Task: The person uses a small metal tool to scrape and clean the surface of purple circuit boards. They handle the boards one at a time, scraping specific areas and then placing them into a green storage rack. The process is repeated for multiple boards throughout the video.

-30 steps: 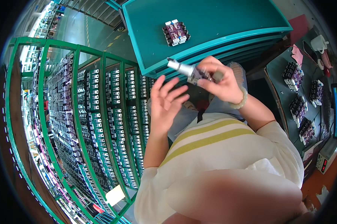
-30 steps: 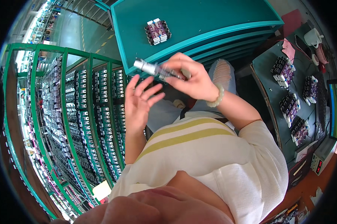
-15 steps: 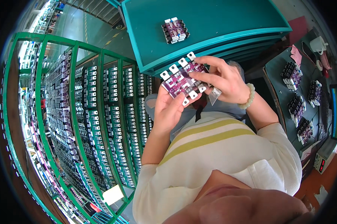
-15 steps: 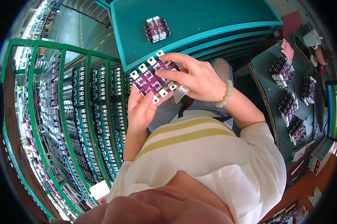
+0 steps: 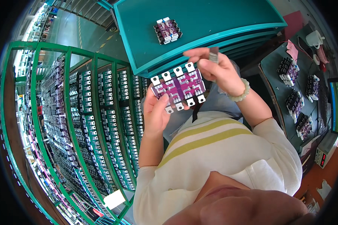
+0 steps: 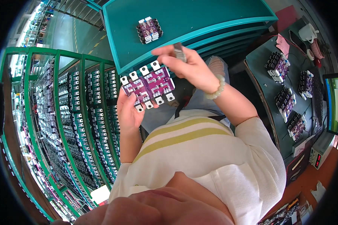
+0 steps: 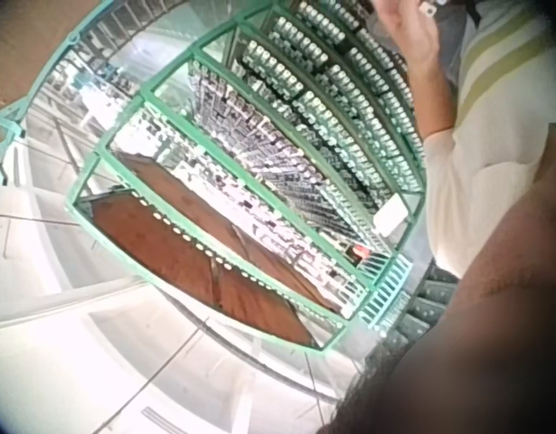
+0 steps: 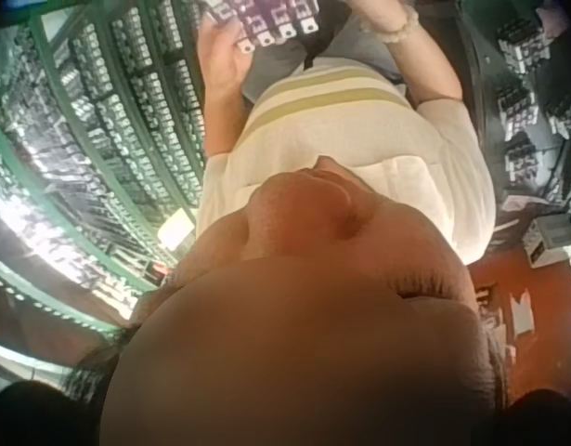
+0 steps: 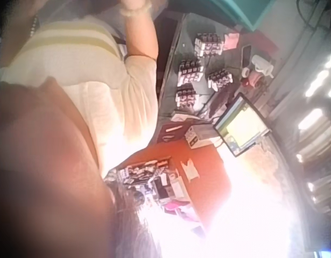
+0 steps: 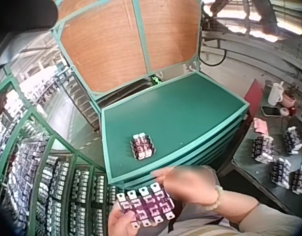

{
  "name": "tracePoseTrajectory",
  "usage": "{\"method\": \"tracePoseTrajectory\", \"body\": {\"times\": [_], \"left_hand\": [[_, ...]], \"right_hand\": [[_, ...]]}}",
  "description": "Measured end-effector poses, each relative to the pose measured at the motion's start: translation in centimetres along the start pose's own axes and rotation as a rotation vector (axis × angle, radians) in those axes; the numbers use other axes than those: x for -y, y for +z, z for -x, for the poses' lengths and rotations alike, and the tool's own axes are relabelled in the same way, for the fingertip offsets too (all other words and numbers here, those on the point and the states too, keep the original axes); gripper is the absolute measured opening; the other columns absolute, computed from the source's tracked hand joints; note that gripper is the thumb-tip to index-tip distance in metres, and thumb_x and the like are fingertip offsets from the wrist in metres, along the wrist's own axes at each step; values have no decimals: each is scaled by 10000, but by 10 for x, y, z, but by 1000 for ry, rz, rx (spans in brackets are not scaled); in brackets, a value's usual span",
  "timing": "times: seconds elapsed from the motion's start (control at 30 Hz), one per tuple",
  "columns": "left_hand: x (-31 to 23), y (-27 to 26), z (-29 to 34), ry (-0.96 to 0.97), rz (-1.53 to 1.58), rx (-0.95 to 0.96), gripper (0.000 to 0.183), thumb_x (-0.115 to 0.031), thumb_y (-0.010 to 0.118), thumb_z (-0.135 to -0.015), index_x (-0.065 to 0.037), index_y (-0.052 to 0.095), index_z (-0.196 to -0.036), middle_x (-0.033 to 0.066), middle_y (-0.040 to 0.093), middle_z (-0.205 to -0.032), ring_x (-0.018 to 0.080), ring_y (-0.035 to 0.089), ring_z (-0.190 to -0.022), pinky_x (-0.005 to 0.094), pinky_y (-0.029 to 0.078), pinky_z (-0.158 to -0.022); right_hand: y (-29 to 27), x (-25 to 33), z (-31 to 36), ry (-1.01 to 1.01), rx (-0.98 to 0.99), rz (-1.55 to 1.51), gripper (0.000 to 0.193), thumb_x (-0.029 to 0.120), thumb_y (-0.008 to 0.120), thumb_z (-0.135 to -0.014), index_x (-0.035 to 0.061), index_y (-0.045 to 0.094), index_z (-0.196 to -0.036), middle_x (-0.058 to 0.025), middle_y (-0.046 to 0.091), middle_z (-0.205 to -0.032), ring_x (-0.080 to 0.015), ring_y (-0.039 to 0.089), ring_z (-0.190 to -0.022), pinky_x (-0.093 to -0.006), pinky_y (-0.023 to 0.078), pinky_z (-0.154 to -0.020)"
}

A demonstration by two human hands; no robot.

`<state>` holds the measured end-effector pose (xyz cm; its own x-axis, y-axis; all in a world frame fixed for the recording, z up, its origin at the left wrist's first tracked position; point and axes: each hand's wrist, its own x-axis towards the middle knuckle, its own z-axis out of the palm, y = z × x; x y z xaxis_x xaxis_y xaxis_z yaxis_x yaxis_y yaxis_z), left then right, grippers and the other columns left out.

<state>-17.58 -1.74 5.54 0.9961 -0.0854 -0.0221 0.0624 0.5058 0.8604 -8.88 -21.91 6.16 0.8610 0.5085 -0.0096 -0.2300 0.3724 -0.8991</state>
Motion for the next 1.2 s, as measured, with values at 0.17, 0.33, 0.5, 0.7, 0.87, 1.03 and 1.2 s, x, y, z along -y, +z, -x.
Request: {"method": "tracePoseTrajectory", "body": {"times": [0.17, 0.33, 0.5, 0.7, 0.87, 1.03, 1.2], "left_hand": [[8, 13, -1, 50, 18, -112, 330, -152, 334, -980, 40, 377, -1245, 165, 593, -1095, 215, 646, -877, 324, 555, -645], [5, 13, -10, 192, -140, -136, 340, -168, 368, -997, 11, 397, -1285, 115, 566, -1115, 117, 560, -978, 262, 452, -856], [5, 15, -13, 218, -331, -207, 293, -192, 370, -1002, 17, 518, -1146, 69, 591, -957, 65, 557, -805, 214, 456, -733], [5, 23, -17, 311, -385, -373, 371, -263, 332, -1004, 31, 558, -1021, 49, 559, -821, 78, 567, -699, 219, 479, -640], [6, 27, -16, 335, -332, -390, 395, -308, 330, -1003, 20, 550, -986, 66, 577, -809, 101, 581, -685, 230, 487, -630], [7, 31, -14, 329, -365, -403, 370, -291, 336, -1003, 11, 545, -958, 67, 579, -795, 93, 579, -661, 223, 481, -593], [8, 31, -16, 331, -376, -376, 355, -266, 327, -1008, 8, 543, -947, 63, 575, -782, 83, 557, -630, 216, 470, -580]], "right_hand": [[16, -21, -6, -104, -101, -15, 195, 183, 528, -955, 29, 616, -874, 40, 588, -750, -7, 517, -700, -182, 424, -629], [14, -27, -6, -74, -159, -91, 226, 210, 525, -955, 27, 601, -848, 15, 611, -747, -18, 533, -647, -185, 434, -593], [23, -22, -2, -26, -149, -208, 287, 276, 476, -969, 31, 574, -855, 7, 586, -756, -20, 524, -647, -188, 434, -585], [31, -23, 0, -31, -176, -277, 328, 296, 451, -974, 23, 578, -844, 1, 568, -714, -22, 502, -618, -183, 410, -564], [31, -25, 3, -60, -185, -274, 338, 301, 452, -970, 22, 582, -833, -2, 564, -705, -29, 491, -619, -192, 396, -570], [32, -24, 5, -87, -208, -242, 340, 304, 453, -966, 22, 577, -824, 5, 545, -700, -37, 470, -624, -203, 380, -580], [30, -25, 6, -104, -243, -202, 331, 293, 444, -968, 30, 573, -812, 8, 537, -720, -40, 466, -647, -210, 375, -596]]}}
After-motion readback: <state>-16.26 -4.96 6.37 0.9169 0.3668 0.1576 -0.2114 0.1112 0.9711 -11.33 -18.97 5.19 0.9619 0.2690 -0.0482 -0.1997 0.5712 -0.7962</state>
